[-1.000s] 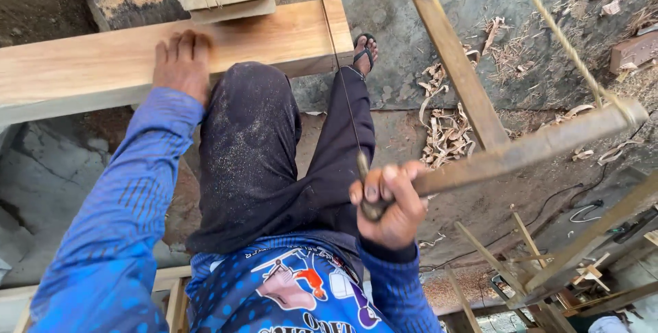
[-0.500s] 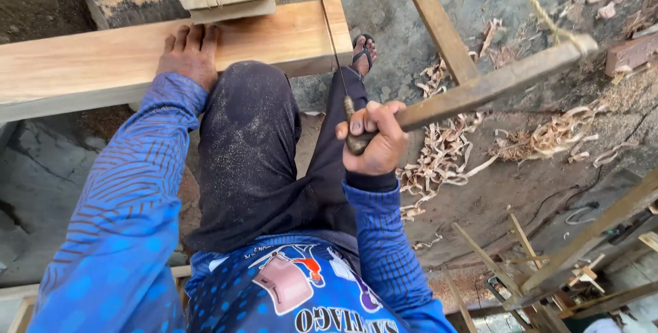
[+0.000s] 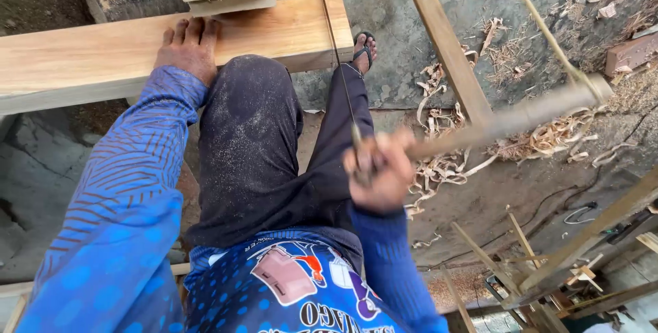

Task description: Using a traditional frame saw to cut a piece of lumber while sitting on the ground.

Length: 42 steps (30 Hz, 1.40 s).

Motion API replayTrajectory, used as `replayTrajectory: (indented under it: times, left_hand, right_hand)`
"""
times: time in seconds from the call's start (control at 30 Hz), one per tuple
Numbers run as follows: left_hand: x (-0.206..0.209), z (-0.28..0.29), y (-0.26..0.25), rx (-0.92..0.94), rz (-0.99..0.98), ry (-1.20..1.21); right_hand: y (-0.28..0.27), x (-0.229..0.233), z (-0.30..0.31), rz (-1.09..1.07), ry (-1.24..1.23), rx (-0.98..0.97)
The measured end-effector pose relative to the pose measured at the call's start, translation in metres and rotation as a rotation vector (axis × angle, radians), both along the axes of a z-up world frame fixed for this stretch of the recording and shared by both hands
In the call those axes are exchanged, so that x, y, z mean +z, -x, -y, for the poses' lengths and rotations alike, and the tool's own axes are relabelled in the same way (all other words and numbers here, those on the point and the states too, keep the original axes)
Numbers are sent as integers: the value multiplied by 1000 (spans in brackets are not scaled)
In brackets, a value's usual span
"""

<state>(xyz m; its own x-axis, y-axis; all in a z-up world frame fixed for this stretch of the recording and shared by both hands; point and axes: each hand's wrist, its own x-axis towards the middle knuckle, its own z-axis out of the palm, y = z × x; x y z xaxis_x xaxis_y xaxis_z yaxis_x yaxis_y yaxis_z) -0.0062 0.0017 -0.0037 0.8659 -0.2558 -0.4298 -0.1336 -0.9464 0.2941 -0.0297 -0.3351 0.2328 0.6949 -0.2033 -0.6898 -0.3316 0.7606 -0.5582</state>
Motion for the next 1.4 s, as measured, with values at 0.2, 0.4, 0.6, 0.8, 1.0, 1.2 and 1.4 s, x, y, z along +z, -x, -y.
replayTrajectory:
  times: [0.2,0.4,0.6,0.8,1.0,1.2,1.4]
  left_hand:
    - [-7,0,3,-7,10,10]
    - [4,2,-6,18,17,16]
    - [0,1,-1,5,27,25]
    - [-33,-6,17,-57,72,-66]
    - [-28,1,10,-78,26,12]
    - [-14,-4,-1,-39,66,62]
    - [-10,-3,0,-82,73,11]
  right_hand:
    - [-11,-16,-5,-81,43,-45]
    - [32,65,10,-62,49,-24]
    - [2,-2,-1,-12,86,-8]
    - [-30,-51,-12,-161,108,-44]
    - [7,8,-3,-163,113,-41]
    - [42,86,11,-104,89,-36]
    - [22,36,6,-81,60,-34]
